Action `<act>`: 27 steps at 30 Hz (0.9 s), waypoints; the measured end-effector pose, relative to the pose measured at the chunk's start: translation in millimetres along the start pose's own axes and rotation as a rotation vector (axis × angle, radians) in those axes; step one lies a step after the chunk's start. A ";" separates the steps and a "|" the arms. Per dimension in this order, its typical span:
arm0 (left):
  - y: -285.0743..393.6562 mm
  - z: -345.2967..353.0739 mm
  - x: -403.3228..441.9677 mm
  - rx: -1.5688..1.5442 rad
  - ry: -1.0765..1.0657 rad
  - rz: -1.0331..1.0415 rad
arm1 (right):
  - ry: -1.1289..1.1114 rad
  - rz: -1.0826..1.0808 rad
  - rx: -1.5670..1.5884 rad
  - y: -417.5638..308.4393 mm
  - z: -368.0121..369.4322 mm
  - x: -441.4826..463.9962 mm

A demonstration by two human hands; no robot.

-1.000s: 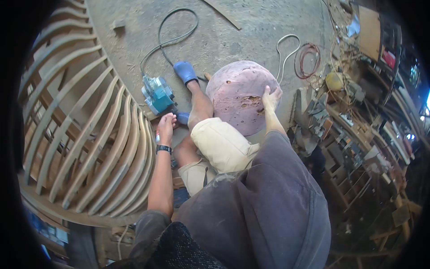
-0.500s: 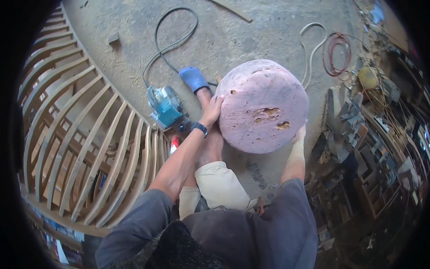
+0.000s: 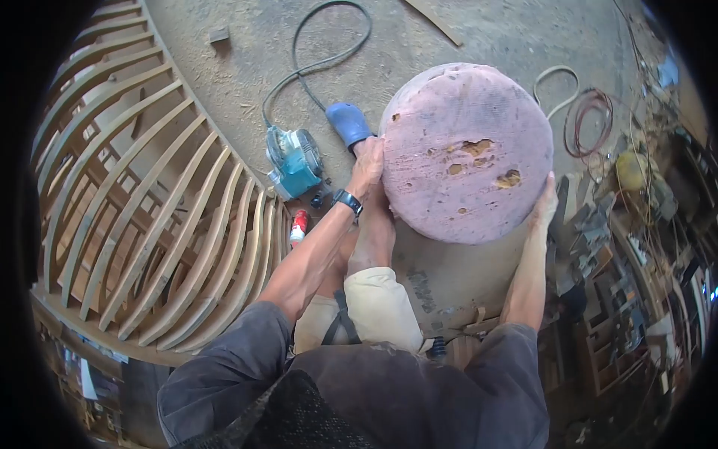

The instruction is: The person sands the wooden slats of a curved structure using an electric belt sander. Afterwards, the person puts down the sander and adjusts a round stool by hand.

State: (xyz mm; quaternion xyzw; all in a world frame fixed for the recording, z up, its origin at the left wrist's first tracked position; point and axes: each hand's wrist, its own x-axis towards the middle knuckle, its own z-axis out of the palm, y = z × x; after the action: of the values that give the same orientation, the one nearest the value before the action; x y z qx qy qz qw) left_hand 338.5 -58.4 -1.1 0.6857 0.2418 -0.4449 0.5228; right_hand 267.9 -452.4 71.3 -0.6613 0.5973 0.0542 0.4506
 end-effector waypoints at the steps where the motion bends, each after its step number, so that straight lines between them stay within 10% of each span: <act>1: 12.0 -2.9 2.2 -0.042 0.016 -0.017 | -0.077 -0.042 0.089 -21.2 9.7 4.7; 7: -1.3 16.4 28.1 -0.007 0.110 0.326 | -0.199 -0.155 -0.149 -101.6 54.8 58.0; 17: -45.6 -12.1 -23.9 -0.554 -0.044 -0.128 | -0.071 -0.719 -1.052 -28.2 107.2 -73.0; 27: -329.3 -17.4 -156.7 -0.520 0.324 -0.013 | 0.189 -1.004 -0.950 29.9 178.4 -68.6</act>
State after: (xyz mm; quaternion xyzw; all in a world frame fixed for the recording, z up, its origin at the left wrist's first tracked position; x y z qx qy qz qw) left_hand 6.0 89.5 -30.1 0.5892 0.4322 -0.2562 0.6327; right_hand 306.8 -280.1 -7.6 -0.9847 0.1679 0.0368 0.0293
